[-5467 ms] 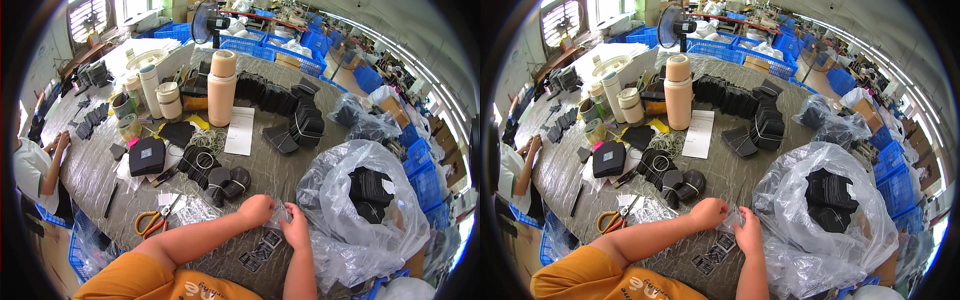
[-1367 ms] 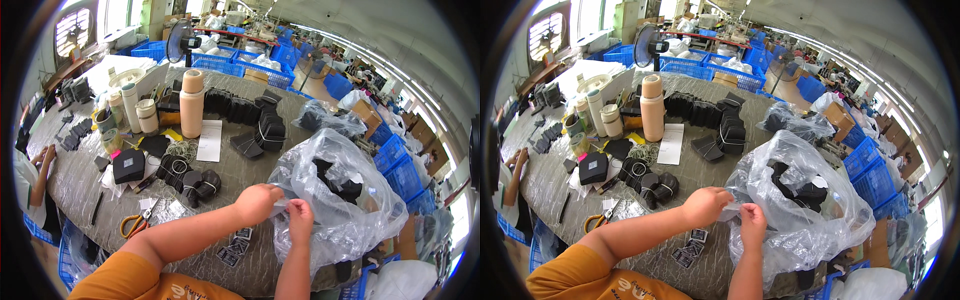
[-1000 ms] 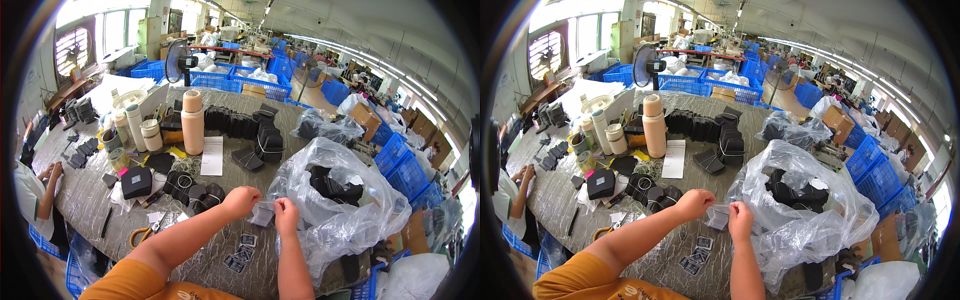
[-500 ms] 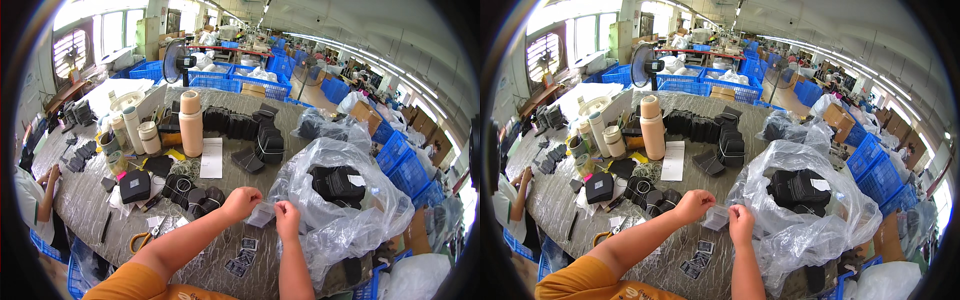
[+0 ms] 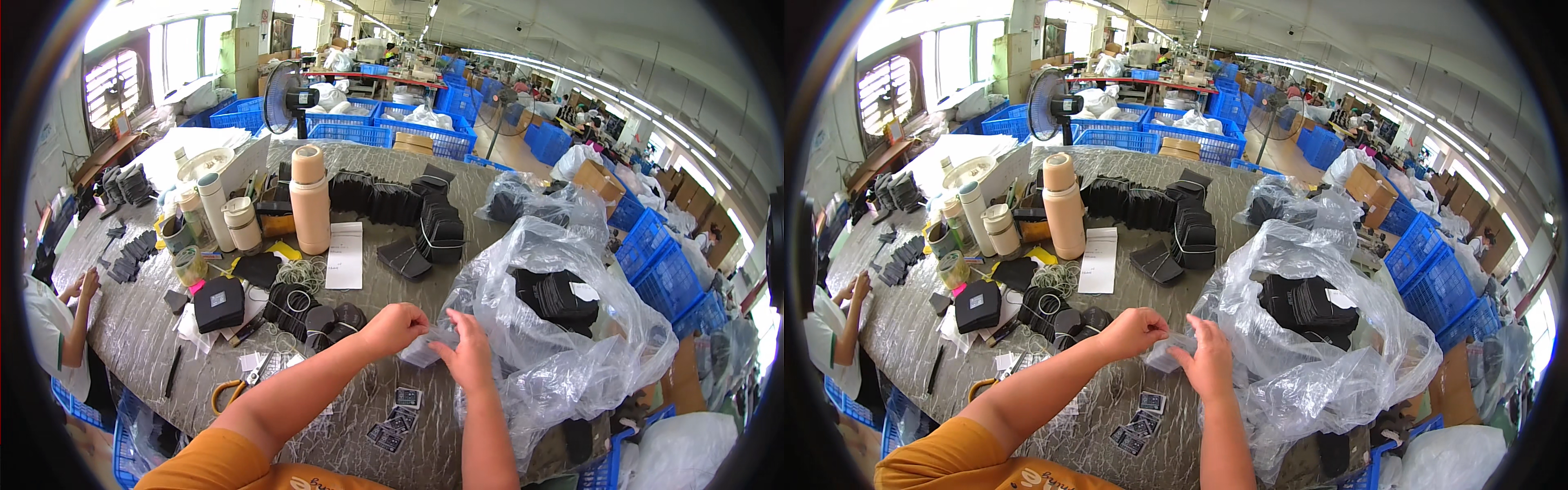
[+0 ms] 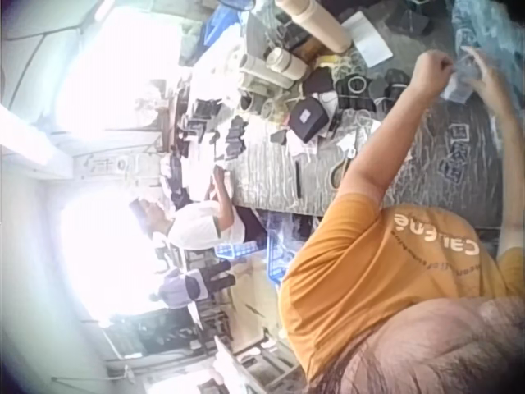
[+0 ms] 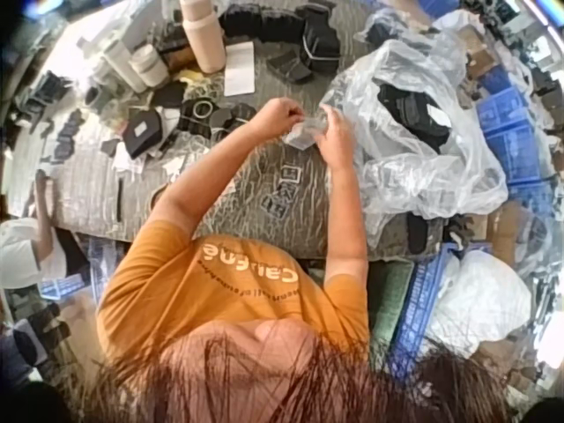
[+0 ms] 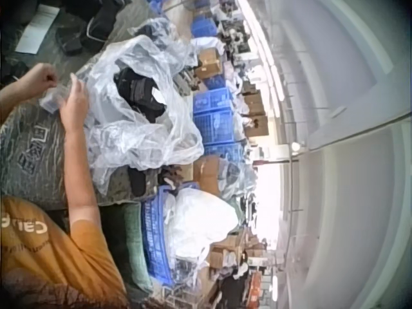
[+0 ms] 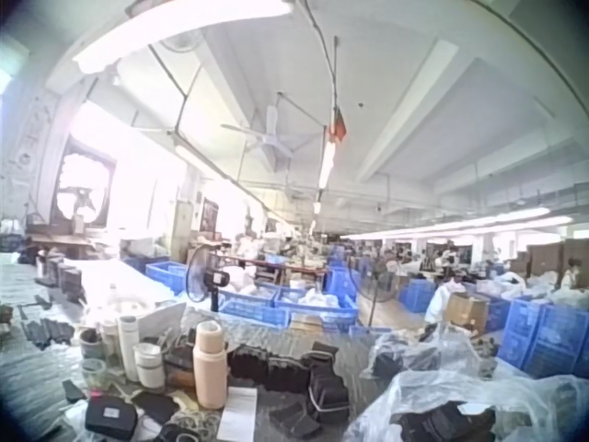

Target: Cutting small labels from a sheet using scissors in a factory setting.

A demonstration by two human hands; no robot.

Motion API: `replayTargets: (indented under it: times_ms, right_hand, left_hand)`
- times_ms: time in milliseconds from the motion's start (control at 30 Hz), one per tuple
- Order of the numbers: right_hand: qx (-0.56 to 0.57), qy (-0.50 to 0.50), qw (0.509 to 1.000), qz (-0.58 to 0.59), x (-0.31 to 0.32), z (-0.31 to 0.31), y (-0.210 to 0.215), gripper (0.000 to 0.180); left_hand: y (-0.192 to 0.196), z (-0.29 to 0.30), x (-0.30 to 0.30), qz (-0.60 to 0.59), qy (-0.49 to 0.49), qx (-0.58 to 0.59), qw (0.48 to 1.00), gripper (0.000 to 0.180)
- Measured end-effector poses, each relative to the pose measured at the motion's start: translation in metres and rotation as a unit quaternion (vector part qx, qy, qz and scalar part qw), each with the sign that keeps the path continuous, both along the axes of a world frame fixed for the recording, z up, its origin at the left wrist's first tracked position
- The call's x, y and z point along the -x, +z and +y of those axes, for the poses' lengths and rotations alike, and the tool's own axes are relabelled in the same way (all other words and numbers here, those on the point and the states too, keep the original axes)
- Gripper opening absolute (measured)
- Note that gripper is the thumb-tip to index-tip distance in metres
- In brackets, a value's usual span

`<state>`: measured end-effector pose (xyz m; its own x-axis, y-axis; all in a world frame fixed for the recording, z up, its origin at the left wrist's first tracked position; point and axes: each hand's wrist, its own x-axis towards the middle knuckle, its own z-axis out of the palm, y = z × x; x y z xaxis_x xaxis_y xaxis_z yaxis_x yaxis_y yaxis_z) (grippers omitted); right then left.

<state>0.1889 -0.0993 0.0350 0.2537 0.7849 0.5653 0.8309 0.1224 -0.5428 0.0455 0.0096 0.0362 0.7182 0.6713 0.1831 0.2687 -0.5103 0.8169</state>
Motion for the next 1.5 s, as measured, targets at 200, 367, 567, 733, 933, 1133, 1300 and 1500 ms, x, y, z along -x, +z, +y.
replayTargets:
  times_ms: [200, 367, 567, 733, 933, 1133, 1300, 1500]
  right_hand:
    - [0.067, 0.032, 0.997, -0.010, -0.009, 0.005, -0.013, 0.013]
    - [0.031, 0.040, 0.995, 0.081, -0.007, 0.013, -0.026, 0.009]
    - [0.070, 0.020, 0.987, 0.141, -0.006, 0.018, -0.033, 0.011]
    - [0.098, -0.005, 0.995, 0.030, -0.013, 0.025, -0.053, 0.010]
    - [0.061, -0.005, 0.996, 0.067, -0.014, 0.028, -0.055, 0.012]
    - [0.119, 0.000, 0.992, 0.046, -0.015, 0.024, -0.059, 0.014]
    - [0.157, 0.013, 0.974, 0.166, -0.013, 0.023, -0.048, 0.016]
    - [0.140, 0.018, 0.983, 0.114, -0.003, 0.024, -0.028, 0.015]
  left_hand:
    - [-0.016, 0.002, -0.001, -0.018, -0.017, -0.001, 1.000, 0.031]
    - [-0.075, 0.000, 0.000, -0.050, -0.114, -0.033, 0.992, 0.059]
    - [-0.076, -0.023, -0.004, -0.033, 0.011, 0.119, 0.992, 0.047]
    - [-0.067, -0.027, -0.020, 0.088, 0.069, 0.100, 0.989, 0.037]
    - [-0.084, -0.018, -0.017, 0.054, 0.047, -0.014, 0.997, 0.032]
    - [-0.068, -0.022, -0.014, 0.054, 0.097, 0.126, 0.986, 0.032]
    - [-0.090, -0.013, -0.024, -0.252, 0.158, 0.235, 0.925, 0.021]
    - [-0.067, 0.003, -0.013, -0.146, 0.097, 0.239, 0.955, 0.017]
